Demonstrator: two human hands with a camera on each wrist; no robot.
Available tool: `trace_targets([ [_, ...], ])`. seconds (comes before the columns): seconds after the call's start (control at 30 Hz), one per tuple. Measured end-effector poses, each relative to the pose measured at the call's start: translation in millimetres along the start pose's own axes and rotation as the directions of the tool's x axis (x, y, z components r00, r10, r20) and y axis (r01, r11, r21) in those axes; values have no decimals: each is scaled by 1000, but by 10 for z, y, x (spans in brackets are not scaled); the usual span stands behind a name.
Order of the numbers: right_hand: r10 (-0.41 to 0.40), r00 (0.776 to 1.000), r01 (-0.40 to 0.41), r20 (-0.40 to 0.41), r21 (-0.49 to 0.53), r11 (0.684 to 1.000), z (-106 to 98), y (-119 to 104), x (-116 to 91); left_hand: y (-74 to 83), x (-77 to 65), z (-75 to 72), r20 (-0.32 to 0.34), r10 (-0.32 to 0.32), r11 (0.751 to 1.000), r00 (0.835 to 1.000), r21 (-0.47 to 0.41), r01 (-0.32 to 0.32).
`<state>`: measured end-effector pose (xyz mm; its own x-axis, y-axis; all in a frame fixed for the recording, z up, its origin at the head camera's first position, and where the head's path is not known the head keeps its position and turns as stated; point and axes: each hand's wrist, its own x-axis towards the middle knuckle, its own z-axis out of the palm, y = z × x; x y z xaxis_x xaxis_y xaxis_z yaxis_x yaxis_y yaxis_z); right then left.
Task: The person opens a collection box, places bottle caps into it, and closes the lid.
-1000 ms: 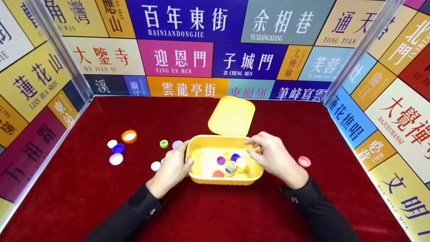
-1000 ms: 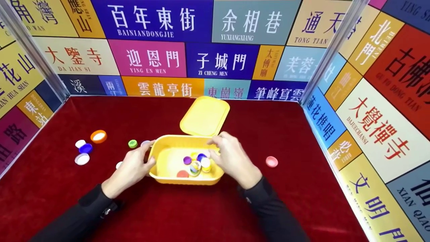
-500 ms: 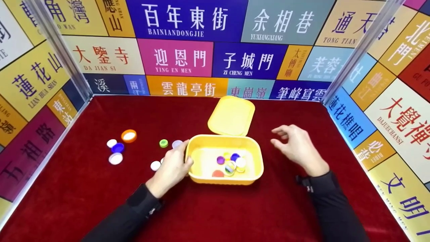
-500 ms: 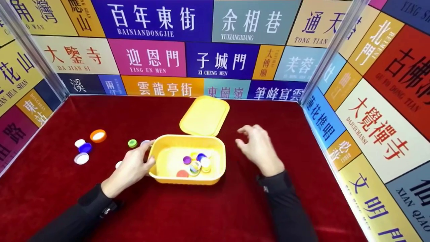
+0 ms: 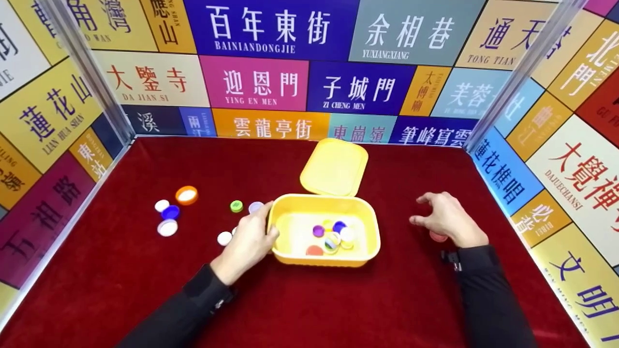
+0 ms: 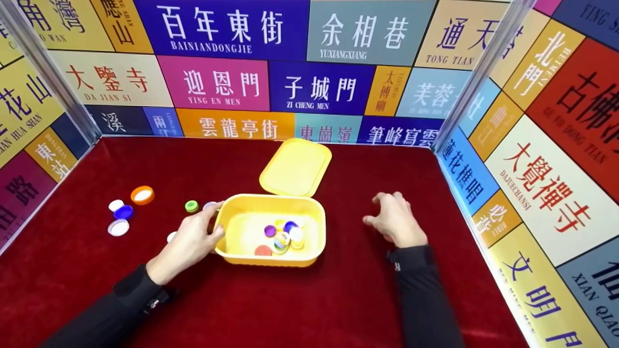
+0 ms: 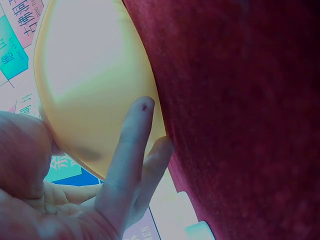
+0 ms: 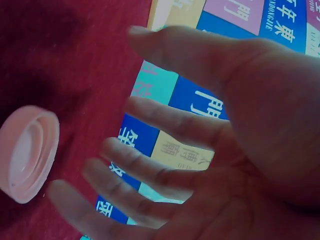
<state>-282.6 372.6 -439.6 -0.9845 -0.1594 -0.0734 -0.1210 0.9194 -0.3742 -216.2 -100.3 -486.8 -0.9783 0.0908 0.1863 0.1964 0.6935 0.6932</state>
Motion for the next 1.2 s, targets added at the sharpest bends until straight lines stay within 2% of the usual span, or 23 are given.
trace_targets([
  [0.17, 50, 995, -48, 89, -25, 999, -19, 66, -34, -5, 1, 4, 5, 6, 1000, 1000, -4, -6],
  [0.33, 96, 981, -91, 171, -37, 995, -48, 76, -73, -4, 5, 5, 9, 7, 1000, 1000, -4, -7],
  [0.47, 147, 963, -152, 225, 3, 988, -85, 77, -121, 1, 3, 9, 10, 2, 1000, 1000, -4, -2],
  [0.57, 159, 959, -172, 235, 35, 985, -106, 76, -136, 0, 12, 7, 7, 9, 1000, 1000, -5, -9],
  [0.97, 17, 991, -18, 130, 8, 1000, -51, 23, -62, -11, -15, -7, 18, -14, 1000, 1000, -10, 14],
  [1.1, -44, 998, 44, 44, -14, 999, -29, -8, -37, -8, -11, -10, 21, -15, 1000, 1000, -10, 16],
  [1.2, -101, 995, 100, -27, -29, 995, -3, -38, -17, -10, -6, -9, 18, -6, 1000, 1000, -4, 6],
])
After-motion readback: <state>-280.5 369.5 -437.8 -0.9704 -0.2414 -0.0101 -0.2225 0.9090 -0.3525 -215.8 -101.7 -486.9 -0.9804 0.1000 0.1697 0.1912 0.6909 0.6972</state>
